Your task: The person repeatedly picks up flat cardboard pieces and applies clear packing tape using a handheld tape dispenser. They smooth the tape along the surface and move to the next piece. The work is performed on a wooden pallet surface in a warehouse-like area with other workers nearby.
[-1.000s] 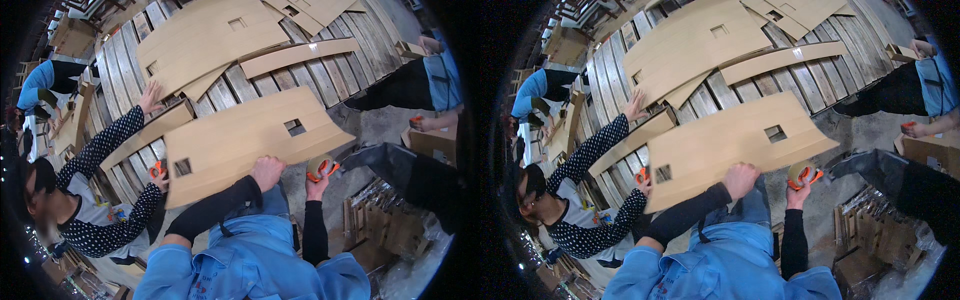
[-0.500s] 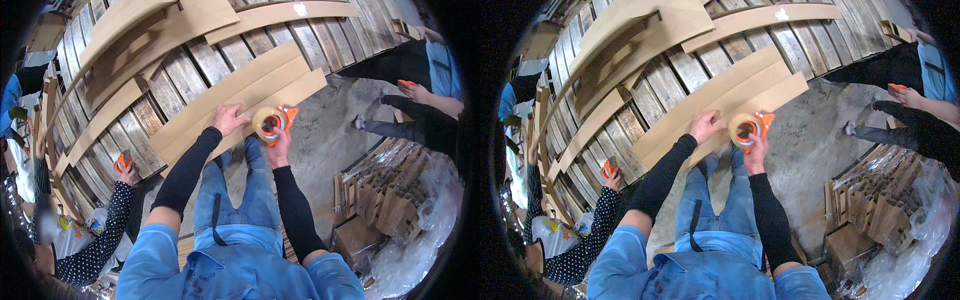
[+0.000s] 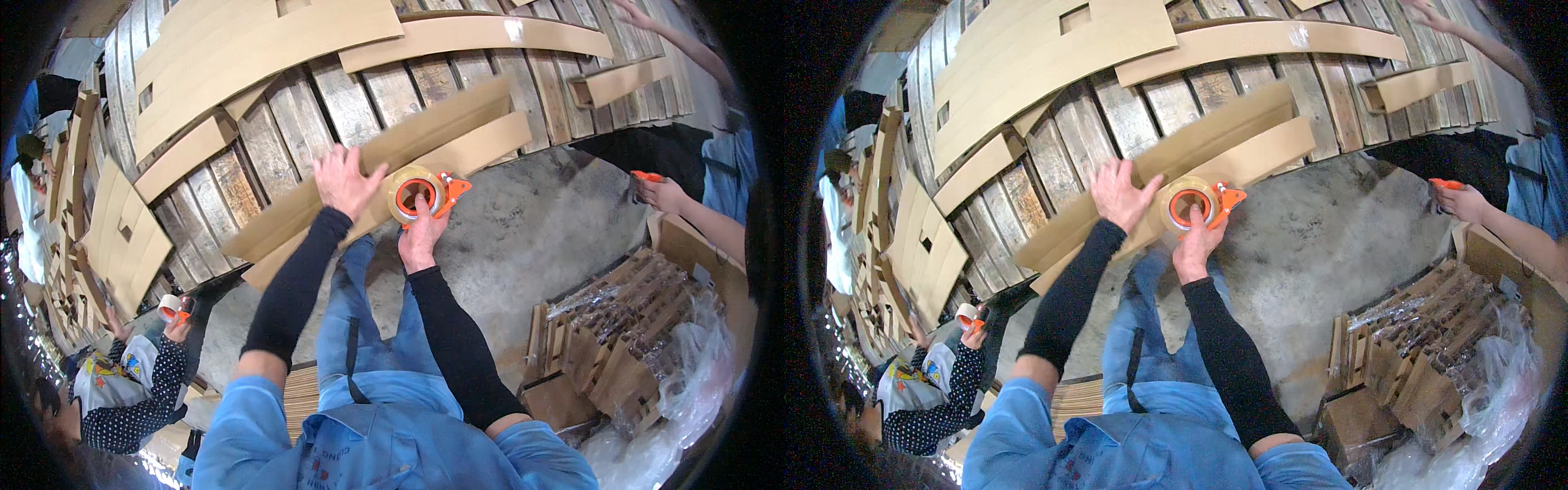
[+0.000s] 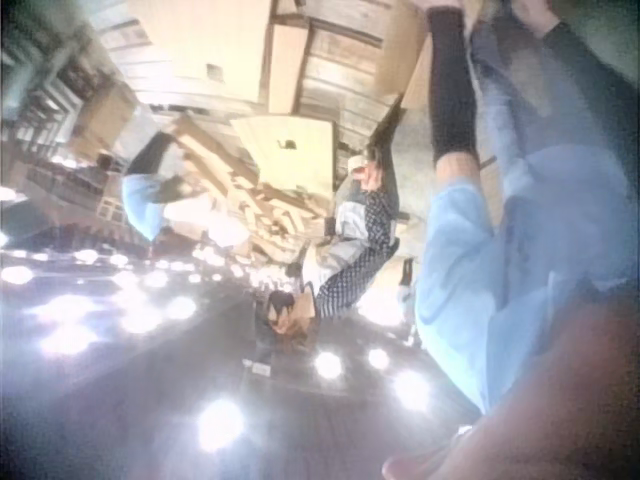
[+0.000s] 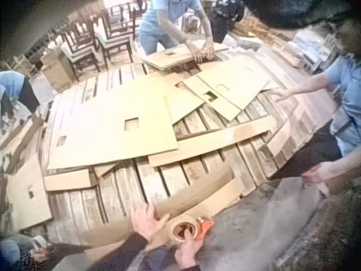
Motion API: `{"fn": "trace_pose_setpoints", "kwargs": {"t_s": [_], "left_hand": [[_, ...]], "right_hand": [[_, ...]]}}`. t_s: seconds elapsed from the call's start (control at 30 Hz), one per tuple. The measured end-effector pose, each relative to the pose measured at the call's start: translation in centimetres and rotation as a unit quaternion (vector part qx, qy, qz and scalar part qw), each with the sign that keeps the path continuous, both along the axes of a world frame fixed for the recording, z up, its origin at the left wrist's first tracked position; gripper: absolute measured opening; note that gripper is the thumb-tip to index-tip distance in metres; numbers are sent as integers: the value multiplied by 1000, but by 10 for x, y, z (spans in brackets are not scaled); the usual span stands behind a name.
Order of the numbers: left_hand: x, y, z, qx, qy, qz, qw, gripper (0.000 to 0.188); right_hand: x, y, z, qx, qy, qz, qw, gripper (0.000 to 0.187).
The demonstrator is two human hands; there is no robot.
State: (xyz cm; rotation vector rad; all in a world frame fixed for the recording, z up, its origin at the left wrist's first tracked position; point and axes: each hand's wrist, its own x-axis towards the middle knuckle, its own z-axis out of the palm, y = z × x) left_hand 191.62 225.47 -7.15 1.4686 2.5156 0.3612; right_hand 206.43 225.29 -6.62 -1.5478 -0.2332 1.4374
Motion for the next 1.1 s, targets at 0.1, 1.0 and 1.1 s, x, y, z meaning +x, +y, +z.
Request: {"fn": "trace_pose_setpoints", "kwargs": {"t_s": [0.1, 1.0, 1.1], "left_hand": [[19, -14, 38, -43, -109, 2, 993, 46], [-5, 42, -4, -60, 44, -194, 978, 43], [0, 48, -2, -76, 27, -203, 976, 40]], "right_hand": [[-11, 12, 1, -11, -35, -8, 999, 47], [15, 145, 40, 147, 174, 88, 970, 44], [-13, 196, -3, 208, 110, 215, 948, 44]]}}
